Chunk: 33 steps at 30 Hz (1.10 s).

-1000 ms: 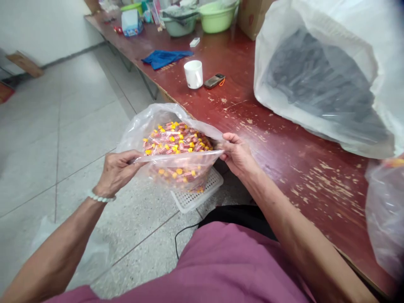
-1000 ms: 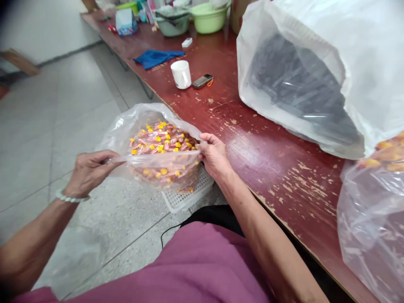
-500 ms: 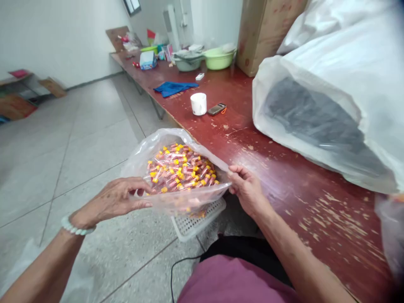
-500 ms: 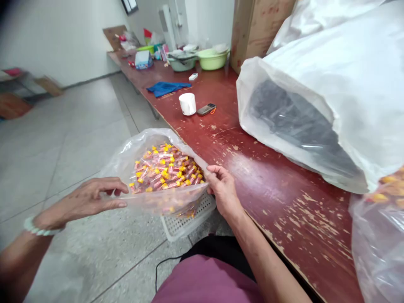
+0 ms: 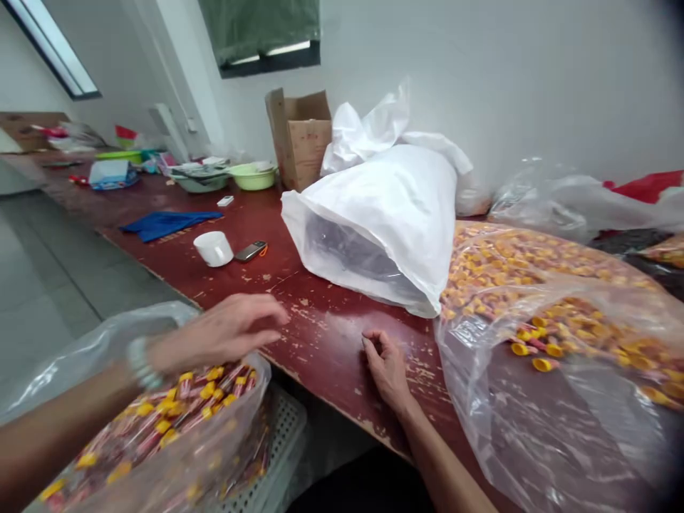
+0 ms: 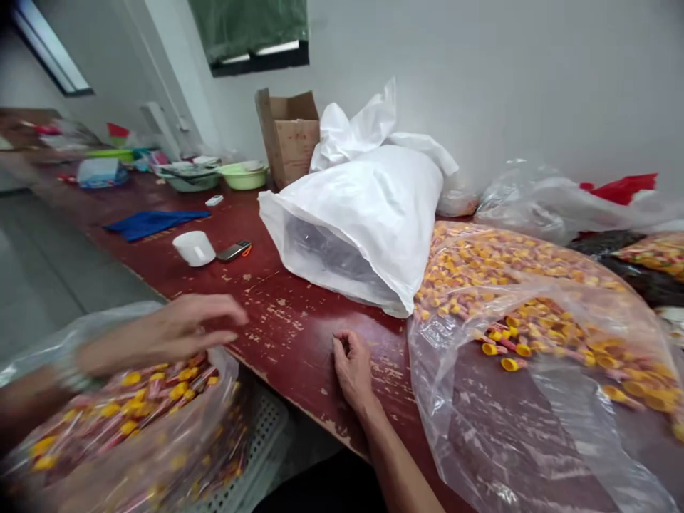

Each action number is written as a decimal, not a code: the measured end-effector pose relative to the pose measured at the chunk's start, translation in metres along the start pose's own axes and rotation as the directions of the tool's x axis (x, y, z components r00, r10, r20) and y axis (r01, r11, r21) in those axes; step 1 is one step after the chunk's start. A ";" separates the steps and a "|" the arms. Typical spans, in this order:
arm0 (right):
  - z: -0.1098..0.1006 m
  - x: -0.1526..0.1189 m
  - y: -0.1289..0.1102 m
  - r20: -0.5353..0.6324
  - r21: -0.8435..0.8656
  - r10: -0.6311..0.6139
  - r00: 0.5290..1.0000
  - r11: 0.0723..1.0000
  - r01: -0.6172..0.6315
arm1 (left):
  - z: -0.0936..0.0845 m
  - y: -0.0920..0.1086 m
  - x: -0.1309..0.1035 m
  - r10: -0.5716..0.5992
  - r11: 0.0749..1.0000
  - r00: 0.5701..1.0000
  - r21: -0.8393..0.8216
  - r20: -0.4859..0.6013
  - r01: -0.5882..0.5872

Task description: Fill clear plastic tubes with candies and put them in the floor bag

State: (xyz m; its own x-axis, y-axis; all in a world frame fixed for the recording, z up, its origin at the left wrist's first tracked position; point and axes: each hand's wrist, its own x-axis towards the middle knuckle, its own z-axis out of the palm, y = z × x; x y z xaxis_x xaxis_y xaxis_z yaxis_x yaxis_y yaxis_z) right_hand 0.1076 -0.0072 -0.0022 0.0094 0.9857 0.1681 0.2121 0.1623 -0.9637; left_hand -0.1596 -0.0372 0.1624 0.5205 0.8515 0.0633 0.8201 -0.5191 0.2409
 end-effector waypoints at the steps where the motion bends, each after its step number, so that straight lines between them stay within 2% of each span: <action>1: -0.003 0.001 0.006 -0.029 -0.005 -0.012 1.000 1.000 0.011 | 0.008 0.002 0.037 0.005 1.000 0.999 0.014 0.035 -0.006; 3: -0.004 0.002 0.013 -0.031 -0.002 -0.039 0.999 0.999 0.039 | 0.029 0.002 0.108 -0.004 0.998 0.998 0.067 0.062 0.000; 4: -0.004 0.002 0.016 -0.021 0.000 -0.054 0.998 0.999 0.054 | 0.042 0.001 0.141 -0.031 0.995 0.999 0.093 0.040 0.027; 6: -0.003 0.003 0.018 -0.015 0.014 -0.071 0.997 0.997 0.071 | 0.067 -0.001 0.198 -0.088 0.985 0.988 0.136 -0.124 0.105; 9: -0.004 0.007 0.019 -0.030 0.067 -0.034 0.999 0.997 0.036 | 0.097 -0.001 0.256 -0.237 0.939 0.926 0.175 -0.294 0.296; 11: -0.006 0.010 0.019 -0.021 0.089 -0.013 1.000 0.996 0.015 | 0.108 -0.002 0.278 -0.315 0.905 0.901 0.192 -0.299 0.380; 13: -0.007 0.013 0.020 -0.004 0.081 -0.019 1.000 0.997 0.019 | 0.112 -0.004 0.289 -0.334 0.895 0.906 0.214 -0.258 0.391; 18: -0.007 0.017 0.018 0.051 0.031 -0.063 0.997 0.998 0.061 | 0.109 -0.015 0.302 -0.294 0.910 0.943 0.256 -0.153 0.326; 21: -0.007 0.017 0.016 0.052 0.023 -0.056 0.997 0.998 0.055 | 0.110 -0.015 0.307 -0.283 0.915 0.949 0.259 -0.138 0.310; 25: -0.008 0.017 0.018 0.022 0.035 -0.039 0.999 0.999 0.039 | 0.114 -0.013 0.303 -0.284 0.918 0.934 0.220 -0.219 0.330; 29: -0.007 0.018 0.021 -0.025 0.110 -0.033 0.999 0.993 0.036 | 0.123 -0.014 0.283 -0.285 0.920 0.886 0.156 -0.365 0.360; 33: -0.008 0.019 0.019 -0.009 0.183 0.012 1.000 0.983 -0.010 | 0.141 -0.013 0.254 -0.169 0.976 0.890 0.052 -0.423 0.210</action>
State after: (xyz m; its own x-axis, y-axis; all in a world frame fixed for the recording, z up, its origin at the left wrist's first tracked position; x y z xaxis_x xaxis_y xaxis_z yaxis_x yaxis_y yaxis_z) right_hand 0.1198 0.0138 -0.0157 0.0202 0.9871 0.1586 0.0294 0.1580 -0.9870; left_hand -0.0044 0.1754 0.0387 0.2241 0.8770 0.4251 0.9223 -0.3318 0.1983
